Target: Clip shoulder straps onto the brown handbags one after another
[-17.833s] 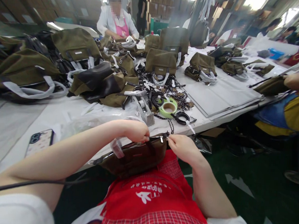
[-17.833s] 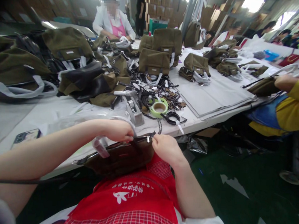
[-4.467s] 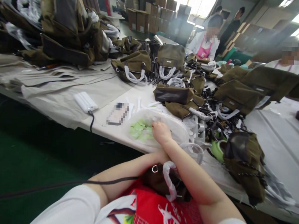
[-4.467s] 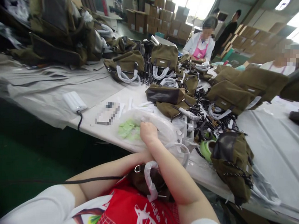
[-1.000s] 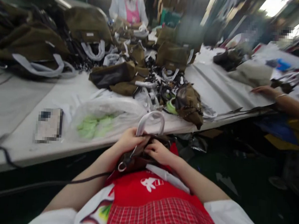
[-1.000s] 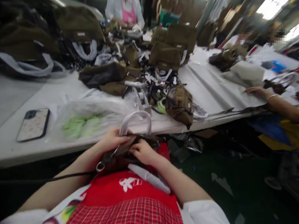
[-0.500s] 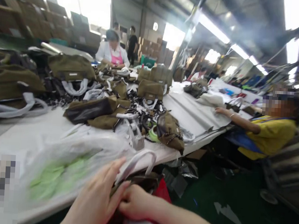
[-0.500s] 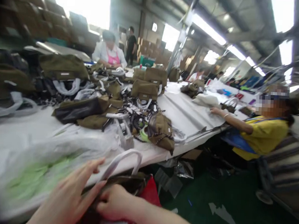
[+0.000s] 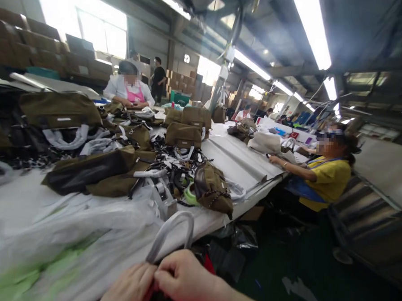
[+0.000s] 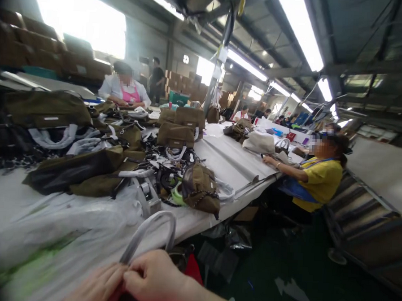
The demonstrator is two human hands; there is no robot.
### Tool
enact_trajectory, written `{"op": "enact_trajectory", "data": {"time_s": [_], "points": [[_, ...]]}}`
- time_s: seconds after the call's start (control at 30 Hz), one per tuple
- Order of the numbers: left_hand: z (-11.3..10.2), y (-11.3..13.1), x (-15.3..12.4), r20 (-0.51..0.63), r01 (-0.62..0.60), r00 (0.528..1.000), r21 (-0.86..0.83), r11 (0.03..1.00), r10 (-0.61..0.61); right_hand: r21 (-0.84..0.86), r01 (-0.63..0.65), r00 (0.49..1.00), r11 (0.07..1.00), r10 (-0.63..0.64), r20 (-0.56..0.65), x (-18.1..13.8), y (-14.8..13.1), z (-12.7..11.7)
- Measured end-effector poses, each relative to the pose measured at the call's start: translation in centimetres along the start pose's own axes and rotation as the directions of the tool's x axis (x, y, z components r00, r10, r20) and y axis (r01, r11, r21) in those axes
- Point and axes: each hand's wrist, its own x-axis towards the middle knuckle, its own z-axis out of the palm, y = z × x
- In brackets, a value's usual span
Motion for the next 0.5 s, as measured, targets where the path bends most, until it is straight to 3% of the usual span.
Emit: {"op": "enact_trajectory", "data": {"time_s": [0.1,0.17,0.23,0.37,0.43,0.5], "points": [[-1.8,1.8,0.4,0.066,0.113,0.992,-0.067,0.991,-0.109,-0.37,0.283,0.941,0.885,-0.331,-0.072,-1.1,-1.6,-0.7],[-3.4,2.1,0.2,0.11,0.18,0.98,-0.128,0.975,-0.166,-0.459,0.344,0.885,0.819,-0.446,-0.133,-1.4,-2.2,-1.7],[-5.3,2.0,-0.2,0.123,0.223,0.972,-0.222,0.949,-0.2,-0.494,0.364,0.865,0.789,-0.483,-0.134,-1.3,-2.0,-2.5],[-7.4,0.9,0.0,0.164,0.349,0.936,-0.359,0.865,-0.31,-0.386,0.34,0.94,0.857,-0.305,0.151,-0.2,0.5,-1.6],[-6.2,-0.2,0.6,0.244,0.453,0.888,-0.327,0.829,-0.389,-0.338,0.258,0.954,0.905,-0.183,0.239,0.5,2.5,-0.2],[-3.8,-1.4,1.1,0.296,0.547,0.83,-0.27,0.792,-0.473,-0.336,0.16,0.966,0.928,-0.077,0.246,1.2,4.5,1.0]]}}
